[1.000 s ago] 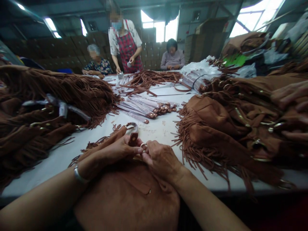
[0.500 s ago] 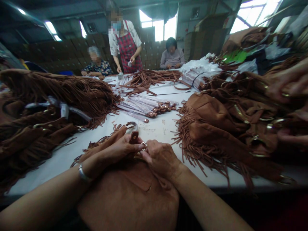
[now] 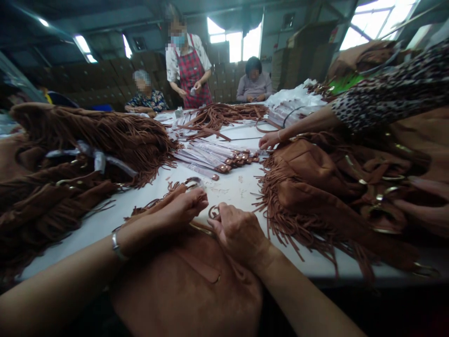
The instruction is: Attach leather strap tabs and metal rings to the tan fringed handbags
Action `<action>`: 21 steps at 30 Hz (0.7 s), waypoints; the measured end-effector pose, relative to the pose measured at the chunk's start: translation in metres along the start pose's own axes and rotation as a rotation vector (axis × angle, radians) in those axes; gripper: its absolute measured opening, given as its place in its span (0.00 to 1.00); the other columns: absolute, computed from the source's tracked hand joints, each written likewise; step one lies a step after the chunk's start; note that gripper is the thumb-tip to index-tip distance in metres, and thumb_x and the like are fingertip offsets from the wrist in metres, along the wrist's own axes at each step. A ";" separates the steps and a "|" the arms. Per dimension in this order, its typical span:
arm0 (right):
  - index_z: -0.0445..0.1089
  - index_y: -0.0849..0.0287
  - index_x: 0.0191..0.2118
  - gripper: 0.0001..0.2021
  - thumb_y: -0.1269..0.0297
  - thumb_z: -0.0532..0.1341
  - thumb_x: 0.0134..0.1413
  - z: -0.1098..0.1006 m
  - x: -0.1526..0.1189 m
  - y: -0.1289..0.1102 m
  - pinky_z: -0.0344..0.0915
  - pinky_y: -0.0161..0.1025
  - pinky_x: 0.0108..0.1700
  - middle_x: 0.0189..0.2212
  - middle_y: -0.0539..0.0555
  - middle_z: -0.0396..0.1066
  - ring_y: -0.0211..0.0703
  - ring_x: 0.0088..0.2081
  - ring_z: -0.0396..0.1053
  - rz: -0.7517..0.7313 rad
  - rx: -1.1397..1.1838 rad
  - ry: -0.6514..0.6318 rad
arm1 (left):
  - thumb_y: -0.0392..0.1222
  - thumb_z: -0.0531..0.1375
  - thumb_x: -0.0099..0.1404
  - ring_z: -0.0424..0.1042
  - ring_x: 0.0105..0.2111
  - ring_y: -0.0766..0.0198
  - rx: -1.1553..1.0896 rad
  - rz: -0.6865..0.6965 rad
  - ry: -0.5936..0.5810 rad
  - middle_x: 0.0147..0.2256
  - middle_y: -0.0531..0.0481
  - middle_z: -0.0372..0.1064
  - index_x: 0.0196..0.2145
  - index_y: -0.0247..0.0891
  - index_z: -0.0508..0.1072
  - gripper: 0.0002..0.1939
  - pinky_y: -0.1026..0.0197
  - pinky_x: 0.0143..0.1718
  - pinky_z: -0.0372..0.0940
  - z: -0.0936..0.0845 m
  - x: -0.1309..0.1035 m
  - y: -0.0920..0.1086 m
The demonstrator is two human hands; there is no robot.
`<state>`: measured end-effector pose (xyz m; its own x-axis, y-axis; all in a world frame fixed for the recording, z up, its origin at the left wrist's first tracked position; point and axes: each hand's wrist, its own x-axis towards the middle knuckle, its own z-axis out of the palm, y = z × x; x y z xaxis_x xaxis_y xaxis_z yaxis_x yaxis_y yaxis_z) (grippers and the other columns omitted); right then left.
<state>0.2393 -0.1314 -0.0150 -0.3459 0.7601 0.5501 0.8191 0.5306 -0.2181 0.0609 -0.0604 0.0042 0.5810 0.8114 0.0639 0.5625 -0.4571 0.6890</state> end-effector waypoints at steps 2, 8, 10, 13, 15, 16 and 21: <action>0.65 0.65 0.37 0.10 0.62 0.54 0.59 -0.003 -0.001 -0.003 0.56 0.38 0.27 0.25 0.53 0.69 0.42 0.25 0.67 -0.036 -0.035 0.021 | 0.46 0.48 0.67 0.56 0.24 0.68 0.249 0.029 -0.067 0.24 0.54 0.57 0.27 0.37 0.59 0.13 0.64 0.26 0.49 0.003 0.000 -0.002; 0.64 0.69 0.43 0.15 0.60 0.52 0.61 -0.003 -0.007 -0.007 0.60 0.39 0.28 0.28 0.57 0.70 0.44 0.28 0.69 -0.099 -0.063 -0.034 | 0.41 0.51 0.64 0.60 0.24 0.65 0.500 0.088 -0.117 0.24 0.52 0.63 0.30 0.38 0.64 0.07 0.63 0.24 0.46 0.011 -0.007 -0.002; 0.64 0.70 0.43 0.15 0.60 0.52 0.61 -0.002 -0.007 -0.007 0.61 0.39 0.28 0.28 0.58 0.70 0.45 0.28 0.69 -0.108 -0.060 -0.047 | 0.41 0.51 0.63 0.62 0.25 0.65 0.477 0.088 -0.113 0.25 0.51 0.64 0.31 0.38 0.65 0.06 0.63 0.25 0.47 0.011 -0.009 -0.002; 0.64 0.71 0.44 0.16 0.60 0.52 0.61 -0.001 -0.007 -0.007 0.61 0.40 0.28 0.28 0.58 0.70 0.46 0.28 0.69 -0.129 -0.047 -0.039 | 0.42 0.52 0.63 0.63 0.25 0.65 0.419 0.104 -0.114 0.25 0.51 0.65 0.31 0.38 0.65 0.06 0.63 0.25 0.47 0.009 -0.011 -0.003; 0.64 0.72 0.44 0.17 0.60 0.52 0.61 -0.001 -0.006 -0.007 0.62 0.40 0.28 0.28 0.58 0.70 0.46 0.28 0.69 -0.162 -0.038 -0.037 | 0.42 0.52 0.63 0.62 0.24 0.65 0.384 0.096 -0.115 0.24 0.52 0.65 0.30 0.38 0.66 0.07 0.64 0.25 0.47 0.008 -0.011 -0.004; 0.63 0.72 0.44 0.17 0.60 0.52 0.61 -0.001 -0.005 -0.008 0.62 0.40 0.28 0.27 0.58 0.70 0.46 0.28 0.69 -0.176 -0.034 -0.040 | 0.43 0.51 0.63 0.61 0.24 0.66 0.368 0.088 -0.115 0.24 0.52 0.64 0.30 0.38 0.66 0.08 0.64 0.25 0.47 0.007 -0.011 -0.005; 0.63 0.69 0.43 0.14 0.61 0.52 0.61 -0.003 0.000 -0.011 0.61 0.38 0.28 0.27 0.57 0.70 0.43 0.27 0.68 -0.190 0.005 -0.075 | 0.40 0.52 0.63 0.60 0.22 0.69 0.307 0.147 -0.169 0.21 0.54 0.62 0.28 0.37 0.65 0.08 0.64 0.24 0.46 0.005 -0.013 -0.011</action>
<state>0.2320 -0.1386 -0.0107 -0.5273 0.6718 0.5201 0.7335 0.6689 -0.1203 0.0507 -0.0676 -0.0078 0.7427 0.6696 0.0084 0.6015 -0.6726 0.4310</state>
